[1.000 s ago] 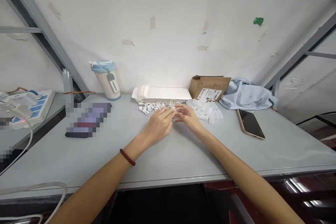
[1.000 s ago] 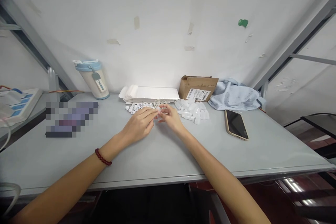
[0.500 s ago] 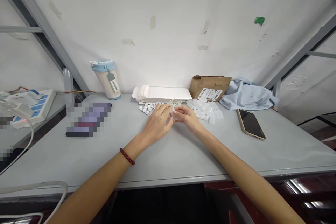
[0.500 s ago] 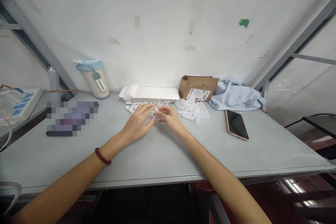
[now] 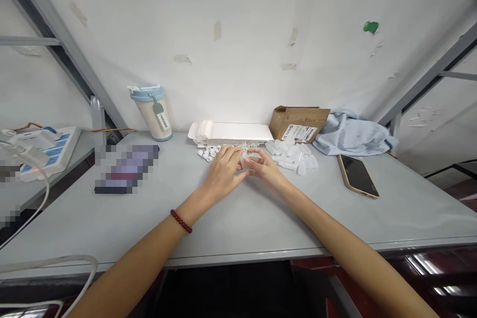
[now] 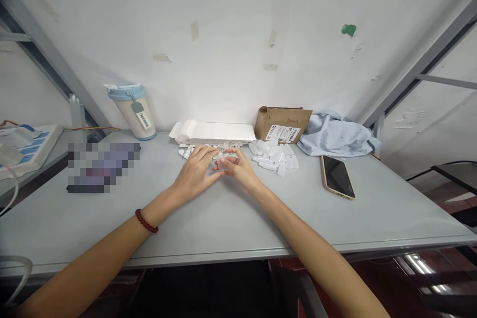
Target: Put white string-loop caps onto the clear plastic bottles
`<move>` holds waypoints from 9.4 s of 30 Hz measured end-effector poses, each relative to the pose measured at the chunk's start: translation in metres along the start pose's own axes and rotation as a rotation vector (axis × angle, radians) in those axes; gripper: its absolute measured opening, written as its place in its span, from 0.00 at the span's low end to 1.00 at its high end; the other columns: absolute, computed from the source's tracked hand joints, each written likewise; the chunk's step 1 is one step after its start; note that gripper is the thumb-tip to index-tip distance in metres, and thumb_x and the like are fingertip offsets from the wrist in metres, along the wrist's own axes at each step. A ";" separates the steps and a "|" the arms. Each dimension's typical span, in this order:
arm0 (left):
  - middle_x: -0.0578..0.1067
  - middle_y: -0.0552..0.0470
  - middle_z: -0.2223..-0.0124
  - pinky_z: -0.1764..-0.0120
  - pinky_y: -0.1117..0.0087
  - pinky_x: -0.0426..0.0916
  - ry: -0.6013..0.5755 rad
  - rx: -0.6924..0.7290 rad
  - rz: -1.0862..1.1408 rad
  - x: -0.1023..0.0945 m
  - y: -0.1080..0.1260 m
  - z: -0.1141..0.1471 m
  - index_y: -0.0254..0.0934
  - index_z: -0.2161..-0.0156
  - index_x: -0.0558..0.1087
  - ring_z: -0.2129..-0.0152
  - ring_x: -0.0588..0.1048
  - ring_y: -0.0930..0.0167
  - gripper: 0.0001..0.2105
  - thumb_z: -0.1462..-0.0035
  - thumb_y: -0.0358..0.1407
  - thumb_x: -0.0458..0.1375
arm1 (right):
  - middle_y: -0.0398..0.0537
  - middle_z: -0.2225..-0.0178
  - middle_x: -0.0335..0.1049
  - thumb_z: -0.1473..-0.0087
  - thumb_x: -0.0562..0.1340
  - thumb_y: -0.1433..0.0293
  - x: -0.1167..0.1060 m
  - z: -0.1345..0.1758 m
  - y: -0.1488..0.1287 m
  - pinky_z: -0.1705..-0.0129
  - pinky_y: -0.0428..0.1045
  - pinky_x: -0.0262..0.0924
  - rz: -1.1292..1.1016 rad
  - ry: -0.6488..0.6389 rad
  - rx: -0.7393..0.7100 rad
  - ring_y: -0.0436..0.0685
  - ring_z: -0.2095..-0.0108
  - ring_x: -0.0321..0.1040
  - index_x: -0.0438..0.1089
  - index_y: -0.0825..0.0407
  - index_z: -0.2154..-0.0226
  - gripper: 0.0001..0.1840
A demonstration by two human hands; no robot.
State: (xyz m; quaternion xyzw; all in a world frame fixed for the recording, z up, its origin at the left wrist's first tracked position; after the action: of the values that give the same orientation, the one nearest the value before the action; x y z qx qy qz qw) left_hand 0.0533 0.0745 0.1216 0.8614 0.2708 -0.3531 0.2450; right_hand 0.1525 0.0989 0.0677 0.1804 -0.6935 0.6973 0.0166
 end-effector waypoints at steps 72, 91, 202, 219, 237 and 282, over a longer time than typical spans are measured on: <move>0.71 0.48 0.55 0.53 0.59 0.64 -0.473 -0.249 0.197 0.014 -0.041 0.011 0.38 0.56 0.68 0.51 0.63 0.62 0.15 0.42 0.33 0.41 | 0.49 0.64 0.74 0.52 0.62 0.73 0.005 -0.003 0.007 0.57 0.54 0.65 0.555 -0.254 -0.002 0.56 0.64 0.72 0.68 0.53 0.58 0.15; 0.69 0.38 0.50 0.53 0.53 0.61 -0.400 0.033 -0.249 0.038 0.002 -0.011 0.30 0.57 0.69 0.47 0.59 0.54 0.14 0.42 0.31 0.44 | 0.58 0.59 0.69 0.55 0.54 0.85 -0.083 -0.004 -0.053 0.64 0.50 0.56 1.795 0.248 0.080 0.64 0.56 0.62 0.71 0.56 0.61 0.20; 0.72 0.48 0.49 0.55 0.62 0.68 -0.105 -0.356 0.476 0.001 -0.026 0.010 0.39 0.51 0.71 0.52 0.69 0.64 0.16 0.45 0.37 0.53 | 0.46 0.68 0.67 0.52 0.63 0.66 0.001 0.007 -0.033 0.63 0.51 0.64 0.652 0.054 -0.366 0.54 0.66 0.67 0.65 0.50 0.57 0.17; 0.77 0.51 0.64 0.59 0.69 0.67 -0.149 -0.452 0.840 0.005 -0.033 0.006 0.36 0.66 0.75 0.64 0.74 0.68 0.12 0.44 0.41 0.53 | 0.51 0.57 0.71 0.44 0.56 0.69 0.025 0.018 -0.030 0.55 0.54 0.62 0.739 -0.092 -0.386 0.55 0.61 0.71 0.62 0.52 0.51 0.17; 0.72 0.43 0.54 0.50 0.55 0.63 0.087 0.101 0.032 -0.012 0.002 0.009 0.34 0.50 0.64 0.52 0.65 0.59 0.19 0.47 0.37 0.58 | 0.50 0.63 0.72 0.53 0.65 0.62 0.013 0.007 -0.008 0.56 0.53 0.63 0.140 -0.042 -0.044 0.58 0.59 0.71 0.66 0.52 0.60 0.18; 0.72 0.45 0.57 0.53 0.57 0.62 -0.465 -0.071 0.112 0.016 -0.026 0.020 0.37 0.57 0.68 0.52 0.63 0.58 0.15 0.51 0.39 0.57 | 0.45 0.74 0.73 0.58 0.60 0.75 0.003 -0.001 0.013 0.67 0.48 0.62 0.683 -0.053 0.010 0.53 0.72 0.69 0.72 0.55 0.72 0.07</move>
State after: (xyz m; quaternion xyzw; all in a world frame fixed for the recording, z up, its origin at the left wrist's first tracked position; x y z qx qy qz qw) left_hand 0.0367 0.0860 0.0913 0.7616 0.1713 -0.5179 0.3499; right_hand 0.1458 0.0989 0.0558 -0.0441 -0.7107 0.6609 -0.2369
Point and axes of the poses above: each hand's wrist, its own z-axis away from the middle knuckle, its own x-axis out of the palm, y = z × x, the point moved 8 cm from there along -z, towards the middle knuckle
